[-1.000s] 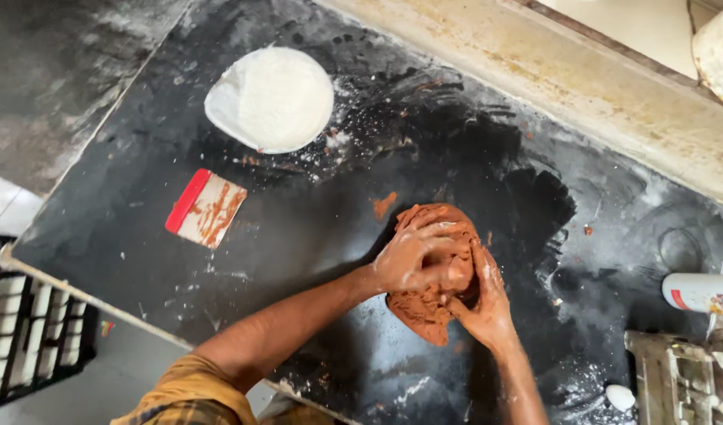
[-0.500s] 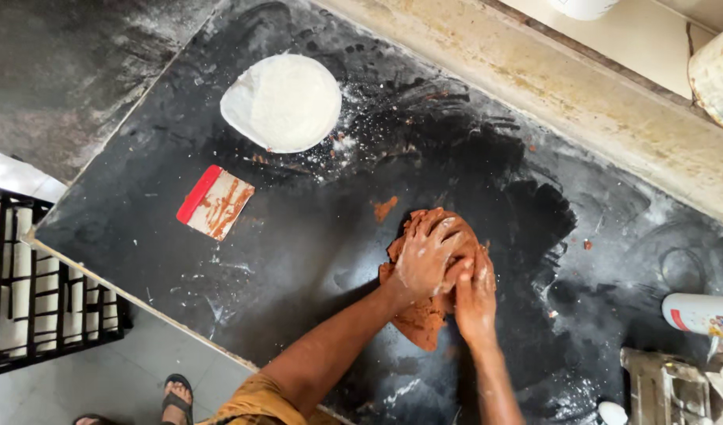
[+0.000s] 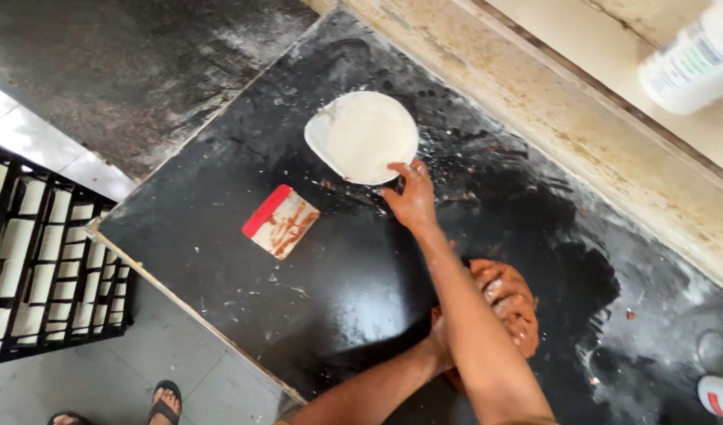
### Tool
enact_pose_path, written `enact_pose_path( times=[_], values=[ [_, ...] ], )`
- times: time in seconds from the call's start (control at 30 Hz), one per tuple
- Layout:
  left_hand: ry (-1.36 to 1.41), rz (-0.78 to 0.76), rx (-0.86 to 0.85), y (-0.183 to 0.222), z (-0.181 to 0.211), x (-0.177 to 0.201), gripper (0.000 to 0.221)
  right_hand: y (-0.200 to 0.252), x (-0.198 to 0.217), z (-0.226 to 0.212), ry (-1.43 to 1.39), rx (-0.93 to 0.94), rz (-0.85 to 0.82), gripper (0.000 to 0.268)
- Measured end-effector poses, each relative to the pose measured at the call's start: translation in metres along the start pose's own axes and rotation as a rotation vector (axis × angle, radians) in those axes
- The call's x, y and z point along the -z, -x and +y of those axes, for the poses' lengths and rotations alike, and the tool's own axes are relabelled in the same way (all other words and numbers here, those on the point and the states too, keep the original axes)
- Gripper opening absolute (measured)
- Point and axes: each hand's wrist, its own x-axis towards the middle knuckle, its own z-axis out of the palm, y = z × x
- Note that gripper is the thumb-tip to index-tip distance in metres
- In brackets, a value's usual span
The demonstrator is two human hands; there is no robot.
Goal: The person kneads a large mass of reddish dough by hand on a dark counter, repeatedly pressing, folding, and rolling it into cylindrical shapes while occasionally using a red scraper to gather material from the surface.
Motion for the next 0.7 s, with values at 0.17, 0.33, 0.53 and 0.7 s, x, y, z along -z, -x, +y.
enact_pose_path(
  times=[0.17,0.33,0.53,0.7],
  values=[
    [0.001,-0.028,0.083,0.084,-0.064,0.064,0.07,-0.013,-0.074,0.012,0.05,0.022,0.158,0.026],
    [-0.253,0.085,0.412,0.156,-0.137,0.138,0.072,-0.035,-0.116,-0.027,-0.055,0.145,0.165,0.028],
    [-0.182,0.146,0.385,0.102,-0.135,0.103,0.074,-0.027,-0.078,-0.06,-0.28,-0.167,-0.151,0.094],
    [-0.05,0.155,0.232,0.026,-0.062,0.007,0.076,0.052,0.083,-0.02,-0.275,-0.174,-0.123,0.057]
  ],
)
